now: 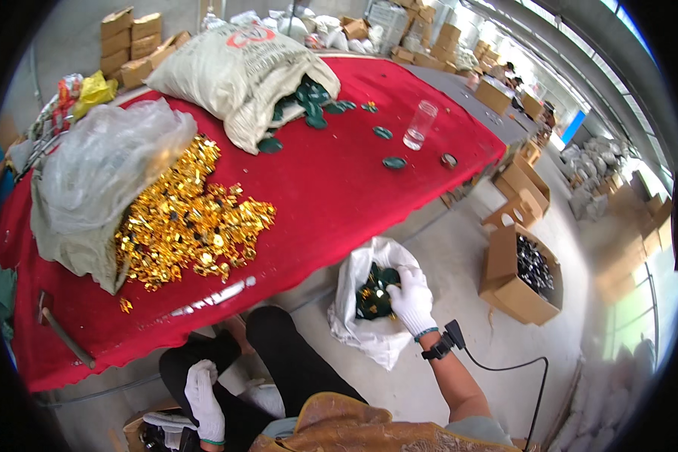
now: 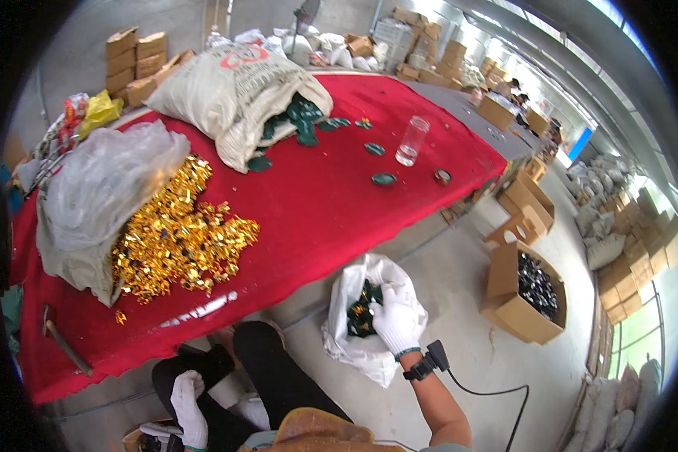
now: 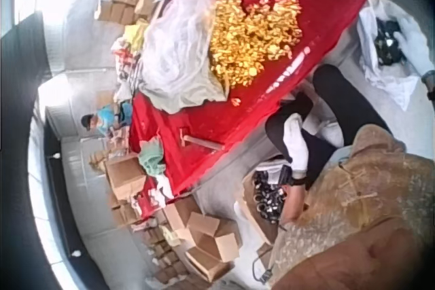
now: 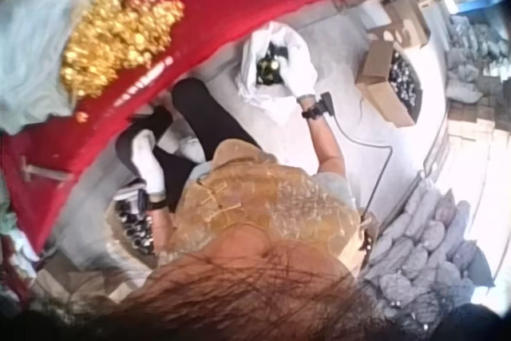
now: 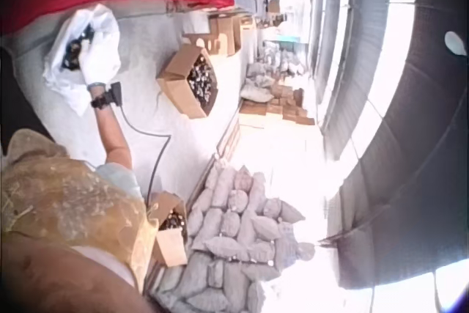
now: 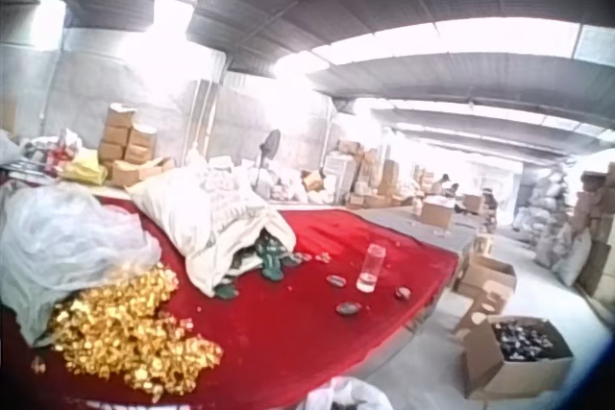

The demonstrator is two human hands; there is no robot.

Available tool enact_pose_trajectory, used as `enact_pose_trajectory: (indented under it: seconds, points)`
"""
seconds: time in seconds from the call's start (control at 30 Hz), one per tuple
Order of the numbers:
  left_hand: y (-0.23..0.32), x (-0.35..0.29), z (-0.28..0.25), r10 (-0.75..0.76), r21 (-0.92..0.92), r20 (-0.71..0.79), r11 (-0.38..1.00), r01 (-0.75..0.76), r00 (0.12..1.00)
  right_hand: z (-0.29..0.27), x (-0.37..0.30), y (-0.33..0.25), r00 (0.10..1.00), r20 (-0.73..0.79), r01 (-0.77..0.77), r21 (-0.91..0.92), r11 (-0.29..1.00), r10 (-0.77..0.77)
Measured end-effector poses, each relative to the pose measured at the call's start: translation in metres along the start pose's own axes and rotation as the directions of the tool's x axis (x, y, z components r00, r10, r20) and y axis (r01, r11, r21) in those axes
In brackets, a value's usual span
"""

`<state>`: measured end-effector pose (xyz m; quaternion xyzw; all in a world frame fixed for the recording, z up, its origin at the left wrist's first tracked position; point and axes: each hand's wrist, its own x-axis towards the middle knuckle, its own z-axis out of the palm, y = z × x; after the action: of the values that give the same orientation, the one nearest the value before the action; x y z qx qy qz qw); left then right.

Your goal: The person picks up a green base and a gold ornament, fits the ornament into the base, and places the assembled piece into a white bag. They then reach into a large white sack to pull out more green bases, scattering them across the table before resuming the assembly.

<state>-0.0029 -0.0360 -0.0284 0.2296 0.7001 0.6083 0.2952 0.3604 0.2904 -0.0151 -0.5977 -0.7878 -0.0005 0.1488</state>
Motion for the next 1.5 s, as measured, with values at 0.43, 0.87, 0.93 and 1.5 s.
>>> enact_pose_trajectory:
  seconds: [0.43,0.87,0.93,1.5]
  points:
    - [0.117,0.103,0.027,0.743,0.709,0.307,0.238,-0.664,0.594,0.024,0.283,-0.157,0.898,-0.311,0.413,0.355,0.838,-0.311]
    - [0.121,0.157,0.034,0.567,0.800,0.374,0.202,-0.564,0.733,0.124,0.577,-0.159,0.991,-0.015,-0.115,0.404,0.907,0.132]
    - [0.120,0.158,0.034,0.580,0.791,0.387,0.191,-0.582,0.717,0.130,0.586,-0.172,0.998,0.030,-0.057,0.347,0.936,0.049]
    - [0.125,0.172,0.035,0.536,0.782,0.406,0.216,-0.585,0.740,0.151,0.588,-0.257,0.687,-0.415,0.700,0.160,0.695,-0.596]
